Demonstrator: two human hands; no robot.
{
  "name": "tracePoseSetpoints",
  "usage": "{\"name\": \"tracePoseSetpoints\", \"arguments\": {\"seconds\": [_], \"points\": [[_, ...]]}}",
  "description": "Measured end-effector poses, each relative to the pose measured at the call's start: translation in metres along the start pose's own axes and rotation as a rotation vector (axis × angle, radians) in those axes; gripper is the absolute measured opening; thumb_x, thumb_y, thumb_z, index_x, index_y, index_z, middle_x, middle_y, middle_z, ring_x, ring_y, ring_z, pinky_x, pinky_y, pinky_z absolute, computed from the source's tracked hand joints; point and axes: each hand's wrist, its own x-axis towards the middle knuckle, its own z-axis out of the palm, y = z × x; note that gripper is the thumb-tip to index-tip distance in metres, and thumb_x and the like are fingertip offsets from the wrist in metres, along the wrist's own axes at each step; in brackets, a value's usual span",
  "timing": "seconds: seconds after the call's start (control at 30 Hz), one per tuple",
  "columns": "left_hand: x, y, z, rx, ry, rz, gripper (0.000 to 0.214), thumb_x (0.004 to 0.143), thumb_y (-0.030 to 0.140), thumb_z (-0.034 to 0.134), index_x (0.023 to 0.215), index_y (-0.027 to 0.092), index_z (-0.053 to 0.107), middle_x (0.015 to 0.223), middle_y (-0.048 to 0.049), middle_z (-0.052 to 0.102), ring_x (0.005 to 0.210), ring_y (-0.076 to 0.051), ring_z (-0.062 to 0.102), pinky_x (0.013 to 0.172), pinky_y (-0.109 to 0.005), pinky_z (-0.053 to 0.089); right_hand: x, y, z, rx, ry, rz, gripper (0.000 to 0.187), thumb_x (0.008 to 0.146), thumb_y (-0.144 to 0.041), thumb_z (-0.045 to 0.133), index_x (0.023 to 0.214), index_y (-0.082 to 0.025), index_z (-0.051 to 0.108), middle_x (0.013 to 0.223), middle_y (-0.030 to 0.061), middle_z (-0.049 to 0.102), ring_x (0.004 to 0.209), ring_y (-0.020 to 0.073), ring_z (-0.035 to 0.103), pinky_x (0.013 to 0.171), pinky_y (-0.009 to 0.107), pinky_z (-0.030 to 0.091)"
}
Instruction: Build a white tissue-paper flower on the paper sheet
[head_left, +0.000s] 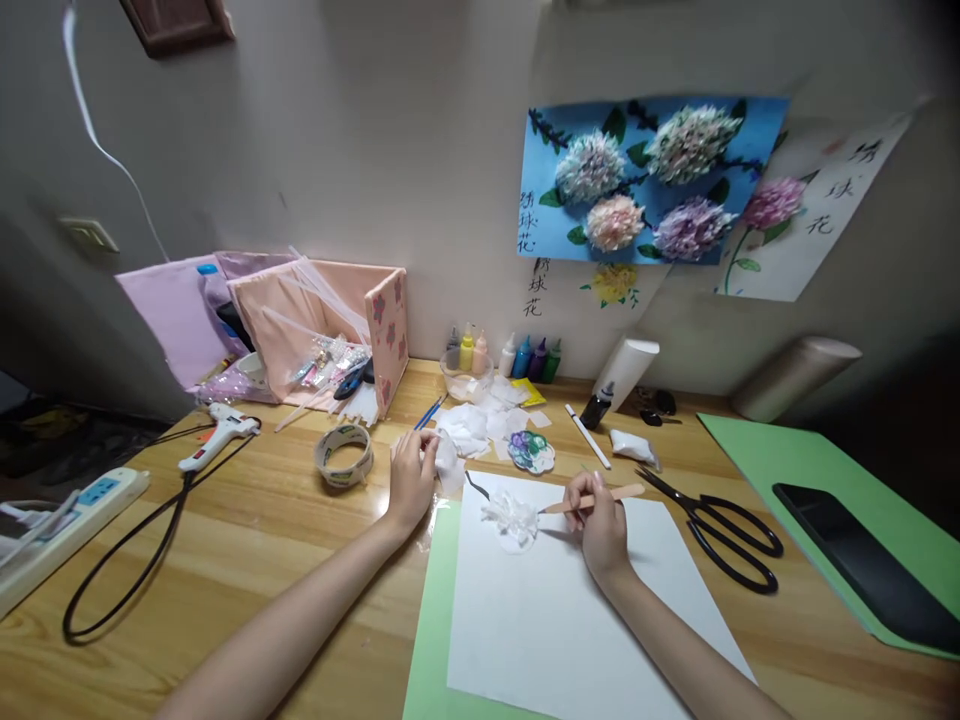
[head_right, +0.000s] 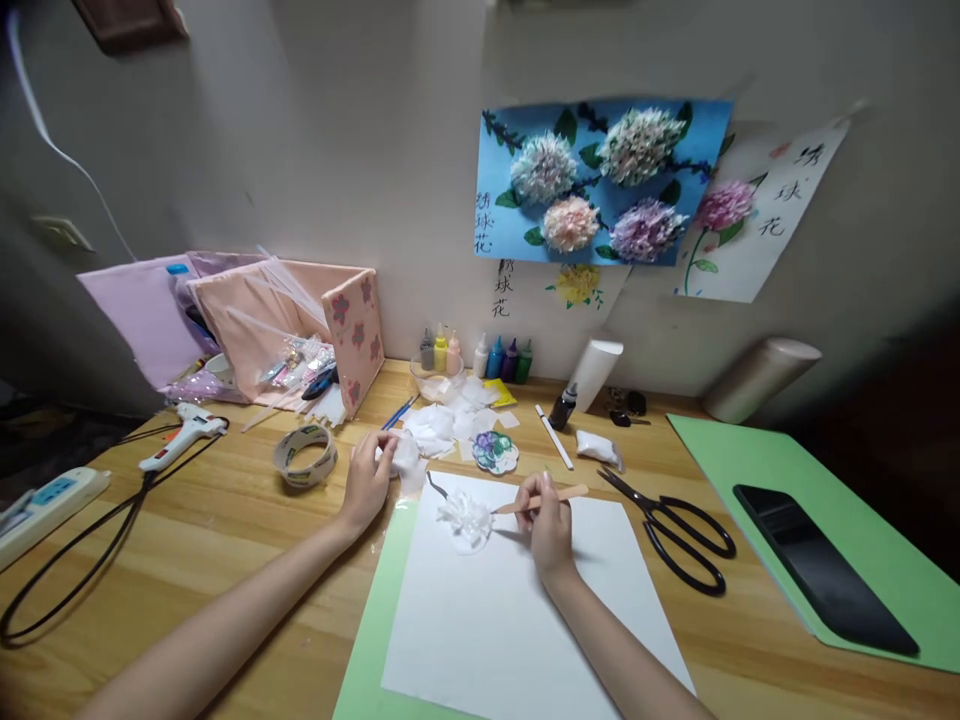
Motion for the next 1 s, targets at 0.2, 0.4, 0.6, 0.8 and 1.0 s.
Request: {"name": "tracePoseSetpoints", "arguments": {"seconds": [0.2, 0.4, 0.6, 0.8, 1.0], "points": [[0.001, -0.001, -0.001, -0.077, -0.020, -0.030, 0.021, 0.092, 0.030, 0.037, 0.085, 0.019, 0.054, 0.089, -0.0032, 0.060, 0.089, -0.018, 0.054, 0.082, -0.033, 0.037, 0.010, 0.007, -0.002, 0.119, -0.028, 0.097, 0.049, 0.086, -0.054, 0.039, 0.054, -0.018, 0.043, 0.040, -0.0051, 0.037, 0.034, 0.0051, 0.031, 0.036, 0.019, 0.021], [0.001, -0.002, 0.000, -0.128, -0.047, -0.043, 0.021, 0.092, 0.029, 0.037, 0.087, 0.019, 0.055, 0.091, -0.0037, 0.060, 0.092, -0.018, 0.054, 0.083, -0.032, 0.038, 0.013, 0.009, -0.004, 0.172, -0.035, 0.165, 0.046, 0.085, -0.052, 0.043, 0.055, -0.018, 0.043, 0.040, -0.0051, 0.038, 0.035, 0.0049, 0.032, 0.037, 0.018, 0.022], [0.001, -0.003, -0.001, -0.128, -0.049, -0.034, 0.022, 0.091, 0.030, 0.038, 0.085, 0.019, 0.055, 0.089, -0.0040, 0.061, 0.090, -0.019, 0.055, 0.081, -0.032, 0.038, 0.015, 0.008, -0.001, 0.185, -0.018, 0.154, 0.046, 0.083, -0.054, 0.045, 0.055, -0.017, 0.044, 0.040, -0.0054, 0.037, 0.035, 0.0044, 0.032, 0.036, 0.018, 0.022], [0.003, -0.002, -0.002, -0.099, -0.045, -0.015, 0.022, 0.090, 0.032, 0.039, 0.086, 0.019, 0.057, 0.088, -0.0038, 0.061, 0.088, -0.019, 0.055, 0.080, -0.032, 0.040, 0.016, 0.009, -0.001, 0.183, -0.028, 0.145, 0.047, 0.083, -0.055, 0.044, 0.055, -0.018, 0.044, 0.041, -0.0055, 0.037, 0.035, 0.0048, 0.032, 0.036, 0.018, 0.022], [0.003, -0.002, -0.002, -0.090, -0.055, -0.010, 0.025, 0.091, 0.035, 0.038, 0.085, 0.020, 0.057, 0.089, -0.0042, 0.062, 0.090, -0.019, 0.055, 0.082, -0.033, 0.040, 0.015, 0.005, 0.001, 0.186, -0.039, 0.147, 0.050, 0.083, -0.058, 0.043, 0.054, -0.017, 0.044, 0.041, -0.0058, 0.036, 0.035, 0.0044, 0.032, 0.036, 0.019, 0.023]]}}
